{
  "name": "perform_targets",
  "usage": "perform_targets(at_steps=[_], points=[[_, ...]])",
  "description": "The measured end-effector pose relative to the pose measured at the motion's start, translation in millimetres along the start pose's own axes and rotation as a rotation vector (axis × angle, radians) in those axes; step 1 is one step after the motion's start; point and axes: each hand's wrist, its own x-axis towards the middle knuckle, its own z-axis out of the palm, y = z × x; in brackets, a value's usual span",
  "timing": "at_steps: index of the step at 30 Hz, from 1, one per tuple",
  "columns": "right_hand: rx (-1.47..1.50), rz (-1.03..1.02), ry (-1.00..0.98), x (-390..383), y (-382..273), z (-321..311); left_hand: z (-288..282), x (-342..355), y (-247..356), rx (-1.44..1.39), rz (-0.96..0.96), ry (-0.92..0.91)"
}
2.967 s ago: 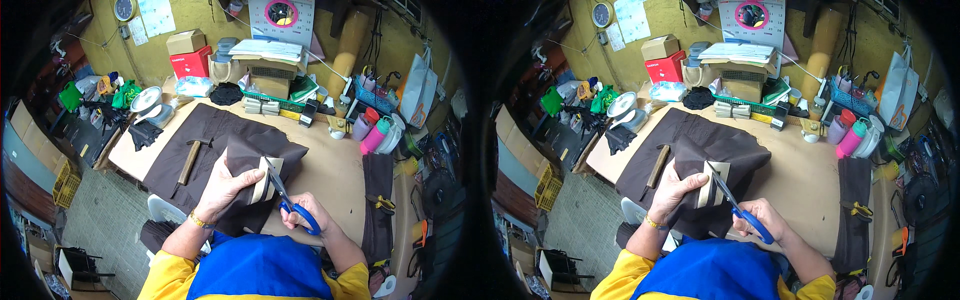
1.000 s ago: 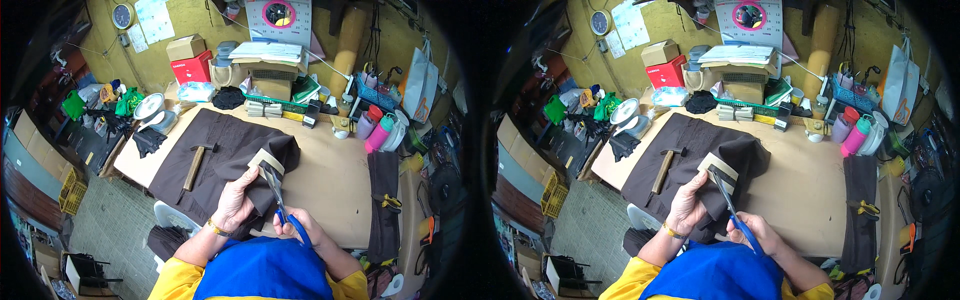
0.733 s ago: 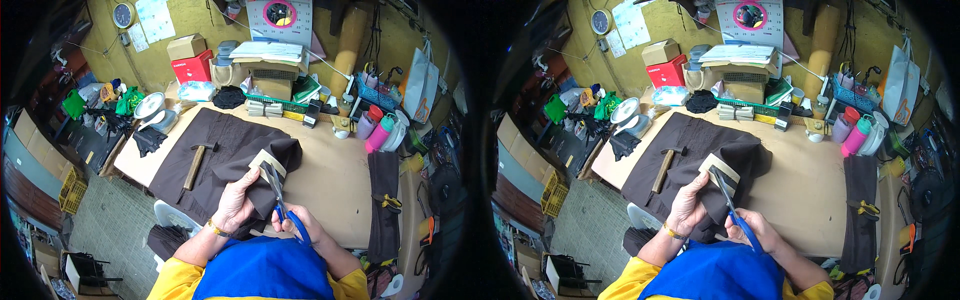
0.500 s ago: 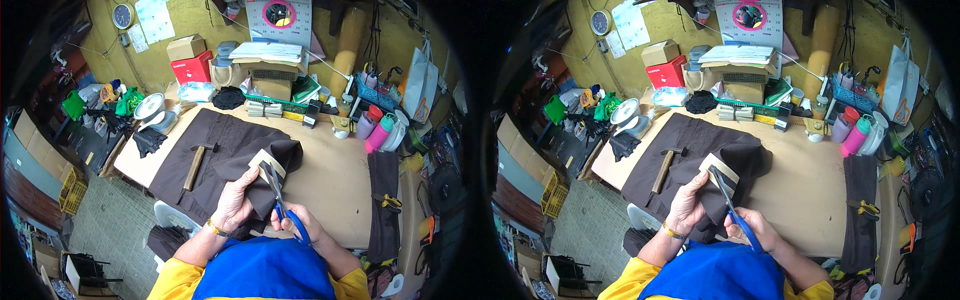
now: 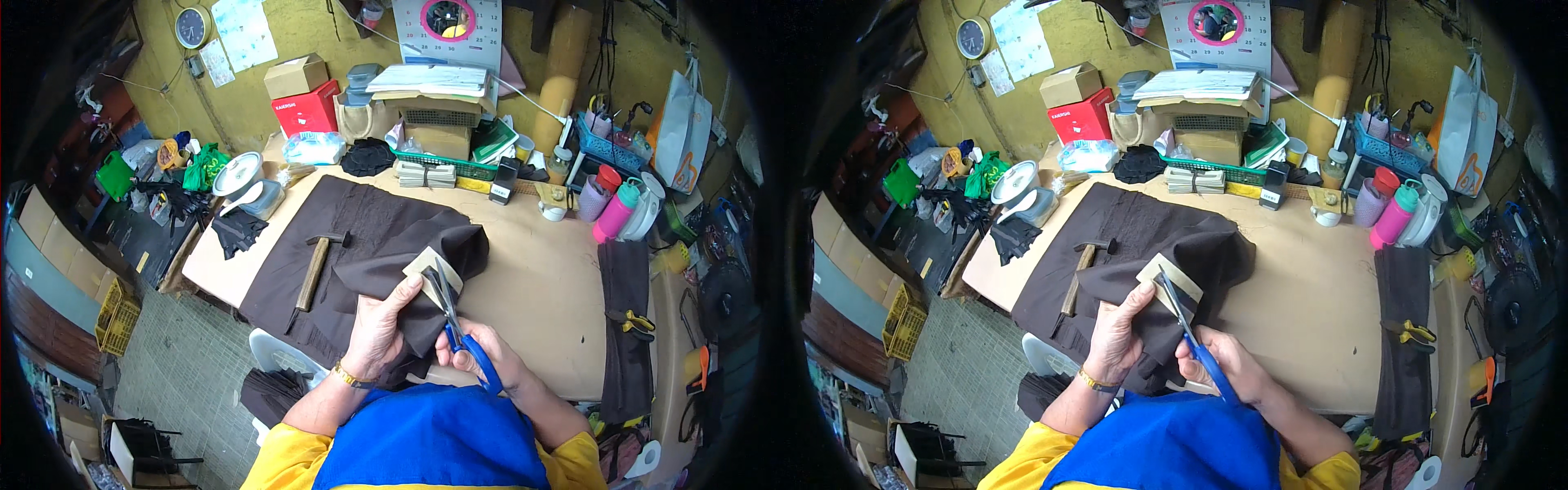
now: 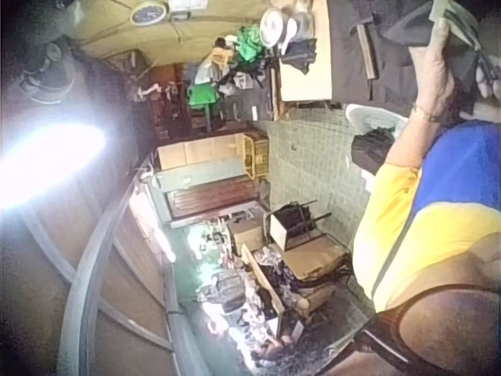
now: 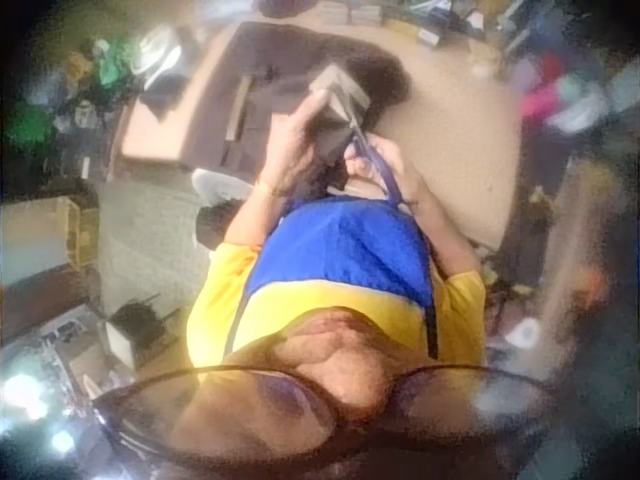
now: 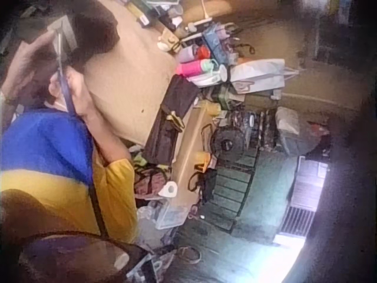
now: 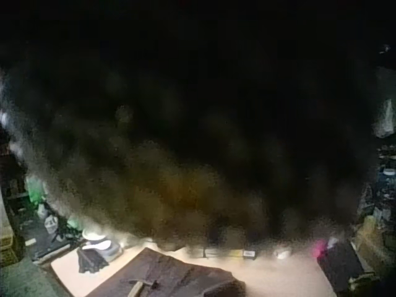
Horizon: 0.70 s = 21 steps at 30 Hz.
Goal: The person uses scissors to cut a rectangular opening into a piece of dark leather, following the edges of a metal template held against the material.
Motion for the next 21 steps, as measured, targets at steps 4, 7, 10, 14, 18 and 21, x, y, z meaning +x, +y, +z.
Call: perform_targets(at_steps=[4, 7, 10, 14, 18, 21], points=[[-0.035, 0.064, 0.005, -2.4, -4.6, -3.0, -7.5, 1.2, 4.5, 0.018, -0.043, -0.02], [-0.064, 0.139, 0.001, -4.5, -10.2, -3.8, -9.3, 2.6, 7.4, 0.008, -0.054, -0.052], [-0.065, 0.122, 0.01, -4.2, -5.8, -5.7, -10.1, 2.1, 9.8, 0.022, -0.06, -0.078], [-0.032, 0.126, -0.002, -3.9, -5.4, -5.8, -12.0, 2.4, 9.3, -0.003, -0.075, -0.075], [-0.021, 0.127, 0.0, -3.9, -4.5, -2.7, -7.4, -0.1, 9.1, 0.079, 0.0, -0.066], [0.067, 0.077, -0.022, -2.9, 2.2, -0.3, -1.0, -3.1, 6.9, 0.14, 0.082, -0.042]])
